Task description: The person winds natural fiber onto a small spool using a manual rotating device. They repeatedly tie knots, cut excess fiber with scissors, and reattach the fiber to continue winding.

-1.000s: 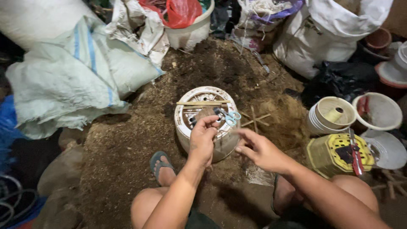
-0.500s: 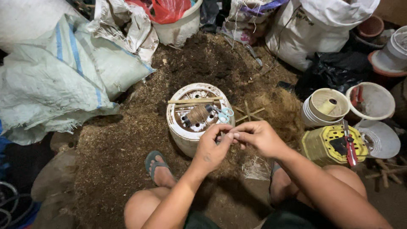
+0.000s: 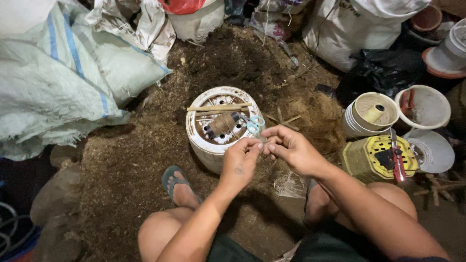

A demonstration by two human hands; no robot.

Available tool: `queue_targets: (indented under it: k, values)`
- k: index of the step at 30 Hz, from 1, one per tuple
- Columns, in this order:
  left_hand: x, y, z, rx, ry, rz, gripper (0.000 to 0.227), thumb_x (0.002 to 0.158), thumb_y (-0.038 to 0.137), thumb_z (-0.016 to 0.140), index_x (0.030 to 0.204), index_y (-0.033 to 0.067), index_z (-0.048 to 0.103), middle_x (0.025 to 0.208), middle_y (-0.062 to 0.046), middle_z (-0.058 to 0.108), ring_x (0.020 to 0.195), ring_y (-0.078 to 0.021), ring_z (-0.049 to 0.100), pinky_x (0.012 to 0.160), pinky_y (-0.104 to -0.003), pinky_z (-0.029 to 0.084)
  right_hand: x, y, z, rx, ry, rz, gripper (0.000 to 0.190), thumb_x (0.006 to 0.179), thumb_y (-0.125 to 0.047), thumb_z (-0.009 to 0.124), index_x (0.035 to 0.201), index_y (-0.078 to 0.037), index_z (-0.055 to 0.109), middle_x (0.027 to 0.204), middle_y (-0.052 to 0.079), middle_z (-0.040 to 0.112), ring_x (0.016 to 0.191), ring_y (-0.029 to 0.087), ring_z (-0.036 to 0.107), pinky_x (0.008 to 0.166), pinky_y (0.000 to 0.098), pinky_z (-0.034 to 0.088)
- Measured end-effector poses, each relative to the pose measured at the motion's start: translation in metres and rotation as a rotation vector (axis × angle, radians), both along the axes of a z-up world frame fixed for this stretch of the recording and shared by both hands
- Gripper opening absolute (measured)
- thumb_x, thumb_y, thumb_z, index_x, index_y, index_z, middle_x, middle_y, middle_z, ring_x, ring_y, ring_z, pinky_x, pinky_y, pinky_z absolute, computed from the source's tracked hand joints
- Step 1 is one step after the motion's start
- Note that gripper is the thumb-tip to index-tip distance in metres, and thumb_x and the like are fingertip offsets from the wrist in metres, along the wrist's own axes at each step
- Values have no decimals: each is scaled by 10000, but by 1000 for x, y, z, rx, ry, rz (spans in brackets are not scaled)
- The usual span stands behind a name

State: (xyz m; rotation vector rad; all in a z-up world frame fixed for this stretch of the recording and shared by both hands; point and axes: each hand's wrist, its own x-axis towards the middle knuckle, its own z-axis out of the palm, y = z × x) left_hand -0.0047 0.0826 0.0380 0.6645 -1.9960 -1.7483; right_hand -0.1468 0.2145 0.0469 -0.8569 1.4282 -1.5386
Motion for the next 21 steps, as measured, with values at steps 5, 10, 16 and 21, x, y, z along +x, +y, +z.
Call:
queue_targets:
  k: [5,10,16,21]
  values:
    - [-3,1,-5,131,31,34,167,996,155,650,1015,-6,691,837,-46,703,715,-91,572,623,-272,467,5,-4,7,116,142,-53,407,940,-18,636,1323,10,505,970,67,692,903,103,674,775,261,549]
    - [1,7,0,9,-74,43,179,958,175,629,1024,22,693,832,-48,739,741,-95,685,653,-272,548,14,-7,8,153,251,-126,373,927,-61,680,1268,15,551,1048,27,683,895,80,648,732,257,543]
    - [-1,4,9,-89,-65,81,204,940,207,676,980,14,730,850,-98,770,778,-145,709,735,-312,568,1,-5,4,56,156,-47,232,943,-47,704,1153,45,670,1034,51,714,948,86,659,824,256,563]
    - [1,1,13,-131,-59,72,217,917,211,687,989,16,750,875,-115,774,809,-170,727,759,-319,565,2,1,8,149,294,-70,257,935,-78,696,1178,2,708,1029,44,762,925,86,675,824,261,565]
